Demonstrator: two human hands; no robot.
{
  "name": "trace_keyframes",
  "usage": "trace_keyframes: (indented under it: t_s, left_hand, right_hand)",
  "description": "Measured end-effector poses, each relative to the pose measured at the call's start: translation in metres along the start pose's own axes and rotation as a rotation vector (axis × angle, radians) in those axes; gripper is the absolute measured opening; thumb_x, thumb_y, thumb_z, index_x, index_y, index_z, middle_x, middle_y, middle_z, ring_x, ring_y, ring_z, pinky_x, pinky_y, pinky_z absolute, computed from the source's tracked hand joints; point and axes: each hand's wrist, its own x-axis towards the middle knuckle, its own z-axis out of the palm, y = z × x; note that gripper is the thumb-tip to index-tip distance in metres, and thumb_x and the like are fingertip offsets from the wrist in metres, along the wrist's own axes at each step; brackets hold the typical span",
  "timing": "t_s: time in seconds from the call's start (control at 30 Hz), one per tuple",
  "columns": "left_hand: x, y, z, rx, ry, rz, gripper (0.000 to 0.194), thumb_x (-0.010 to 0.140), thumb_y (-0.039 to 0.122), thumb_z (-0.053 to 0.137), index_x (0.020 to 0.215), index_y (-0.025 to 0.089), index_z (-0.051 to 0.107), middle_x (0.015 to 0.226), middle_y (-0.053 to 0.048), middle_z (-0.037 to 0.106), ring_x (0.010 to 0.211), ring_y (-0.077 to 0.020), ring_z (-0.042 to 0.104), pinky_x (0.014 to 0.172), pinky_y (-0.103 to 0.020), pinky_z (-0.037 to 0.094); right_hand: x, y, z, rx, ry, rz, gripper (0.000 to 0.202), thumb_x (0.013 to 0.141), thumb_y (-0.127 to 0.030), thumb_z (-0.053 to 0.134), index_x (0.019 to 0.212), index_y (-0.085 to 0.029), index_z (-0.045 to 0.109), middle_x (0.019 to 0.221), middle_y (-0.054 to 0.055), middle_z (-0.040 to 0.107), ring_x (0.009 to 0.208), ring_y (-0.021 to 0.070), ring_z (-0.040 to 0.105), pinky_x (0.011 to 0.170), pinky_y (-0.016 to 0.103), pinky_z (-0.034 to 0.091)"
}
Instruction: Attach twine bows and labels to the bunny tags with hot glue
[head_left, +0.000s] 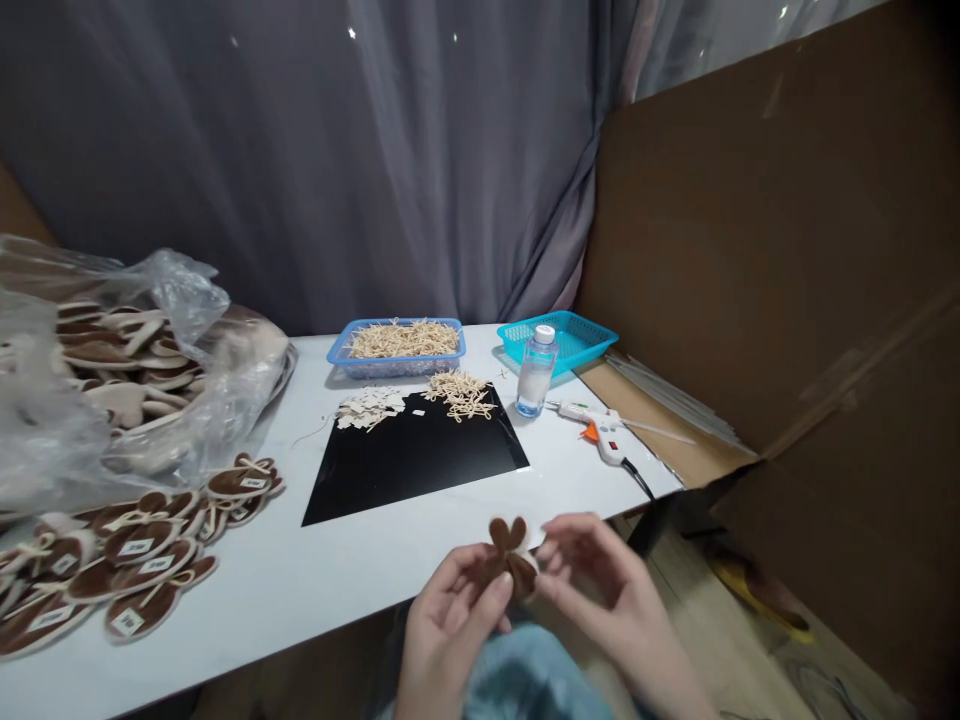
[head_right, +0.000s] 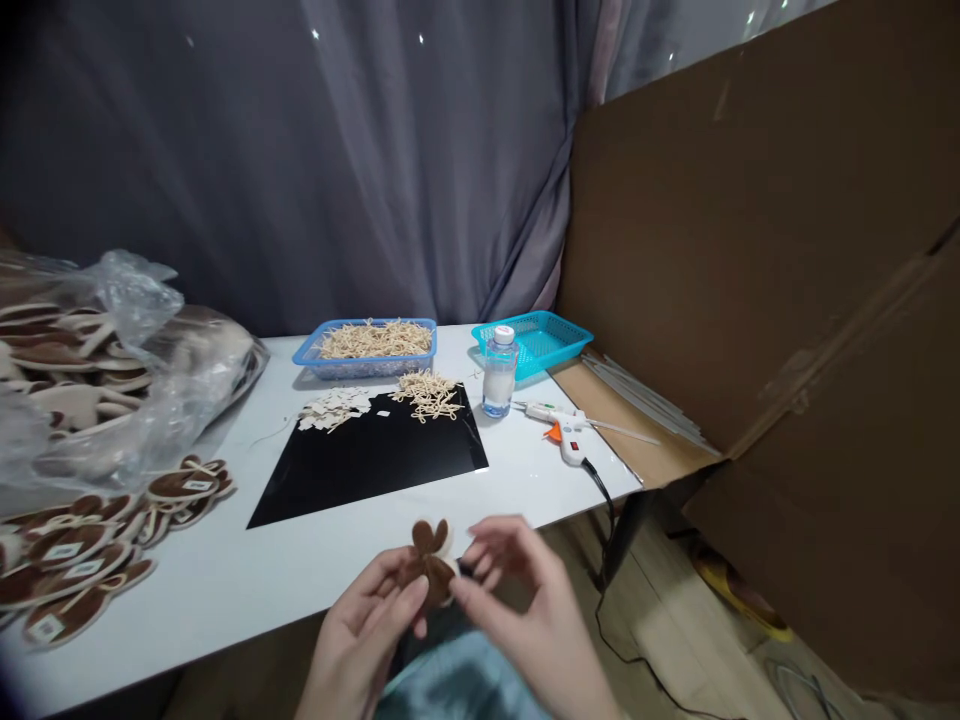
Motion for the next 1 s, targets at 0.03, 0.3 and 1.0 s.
trace_keyframes:
  t_s: [0.03, 0.3, 1.0]
  left_hand:
    - [0.008, 0.002, -0.003, 0.014, -0.008, 0.013, 0.034, 0.063, 0.036, 0.083, 0.087, 0.014, 0.072, 0.079, -0.006, 0.073, 0.056, -0.0116, 0.058, 0.054, -0.021, 0.048]
    - [0.093, 0.011, -0.042, 0.115, 0.053, 0.11, 0.042, 0.064, 0.034, 0.082, 0.1, 0.015, 0.071, 0.098, -0.008, 0.075, 0.073, -0.0151, 0.064, 0.063, -0.022, 0.049]
    - [0.088, 0.002, -0.052, 0.077, 0.045, 0.115, 0.03, 0.075, 0.032, 0.075, 0.098, 0.017, 0.065, 0.102, -0.009, 0.074, 0.087, -0.0198, 0.069, 0.065, -0.023, 0.053]
  right_hand:
    - [0.011, 0.002, -0.015, -0.153, 0.085, -0.046, 0.035, 0.077, -0.041, 0.073, 0.103, -0.02, 0.063, 0.089, 0.006, 0.066, 0.076, 0.0184, 0.061, 0.069, 0.03, 0.051]
    - [0.118, 0.047, -0.123, -0.97, 0.409, 0.131, 0.045, 0.08, -0.06, 0.054, 0.084, -0.016, 0.064, 0.087, 0.015, 0.07, 0.078, 0.0273, 0.062, 0.065, 0.033, 0.042]
    - [0.048, -0.003, -0.104, 0.019, 0.436, 0.2, 0.032, 0.07, -0.05, 0.074, 0.067, -0.02, 0.06, 0.059, 0.003, 0.059, 0.053, 0.0153, 0.052, 0.04, 0.023, 0.038]
